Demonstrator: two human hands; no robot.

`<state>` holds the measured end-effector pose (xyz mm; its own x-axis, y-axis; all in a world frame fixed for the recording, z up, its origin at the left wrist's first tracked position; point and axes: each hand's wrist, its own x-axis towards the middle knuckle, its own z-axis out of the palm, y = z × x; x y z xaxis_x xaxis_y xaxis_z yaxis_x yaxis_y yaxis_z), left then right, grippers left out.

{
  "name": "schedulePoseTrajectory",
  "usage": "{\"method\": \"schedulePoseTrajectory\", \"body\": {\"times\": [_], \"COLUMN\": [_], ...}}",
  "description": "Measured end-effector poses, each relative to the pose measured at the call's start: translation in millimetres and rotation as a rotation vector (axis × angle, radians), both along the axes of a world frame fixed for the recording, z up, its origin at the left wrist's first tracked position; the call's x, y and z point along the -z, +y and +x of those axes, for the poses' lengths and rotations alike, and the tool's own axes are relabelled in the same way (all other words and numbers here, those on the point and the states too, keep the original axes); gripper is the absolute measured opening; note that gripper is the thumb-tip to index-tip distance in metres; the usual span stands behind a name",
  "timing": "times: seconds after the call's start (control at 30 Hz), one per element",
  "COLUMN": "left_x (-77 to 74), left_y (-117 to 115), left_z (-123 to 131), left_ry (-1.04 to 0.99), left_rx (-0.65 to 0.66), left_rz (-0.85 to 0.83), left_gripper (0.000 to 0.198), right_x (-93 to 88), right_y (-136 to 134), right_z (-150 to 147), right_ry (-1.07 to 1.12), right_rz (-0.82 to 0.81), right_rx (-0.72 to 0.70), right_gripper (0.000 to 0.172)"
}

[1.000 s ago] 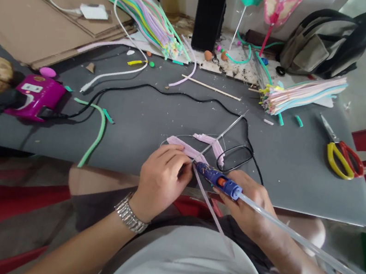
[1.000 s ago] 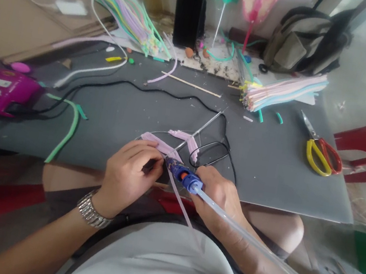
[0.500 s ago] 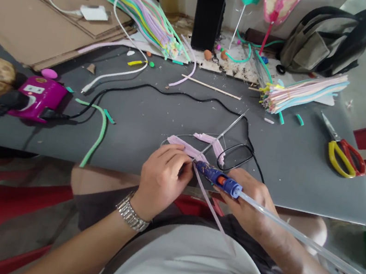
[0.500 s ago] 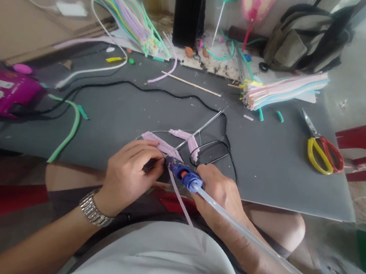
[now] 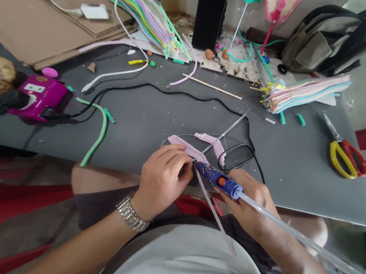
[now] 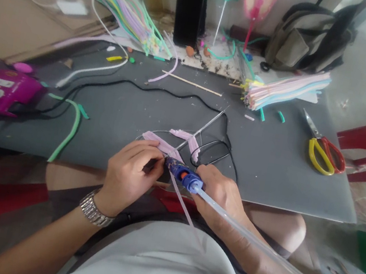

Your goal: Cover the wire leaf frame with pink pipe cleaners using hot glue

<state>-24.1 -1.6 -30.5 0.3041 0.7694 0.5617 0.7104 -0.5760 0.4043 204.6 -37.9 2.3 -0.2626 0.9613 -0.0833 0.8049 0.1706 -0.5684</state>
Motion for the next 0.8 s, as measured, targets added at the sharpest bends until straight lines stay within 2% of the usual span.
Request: {"method": "schedulePoseTrajectory", "body": {"times": [0.8], "left_x": [1.4], "left_y": [-0.2], "left_z": [1.2], "left_ry": [-0.002], "left_rx": [-0.014], "left_rz": [0.011], "left_gripper": [0.017], "right_x": [3.1], "right_y": [-2.7], "right_z": [1.8], "right_ry": [-0.013], "right_rz": [0.11], "right_rx": [-0.024], "right_gripper": [0.024]}}
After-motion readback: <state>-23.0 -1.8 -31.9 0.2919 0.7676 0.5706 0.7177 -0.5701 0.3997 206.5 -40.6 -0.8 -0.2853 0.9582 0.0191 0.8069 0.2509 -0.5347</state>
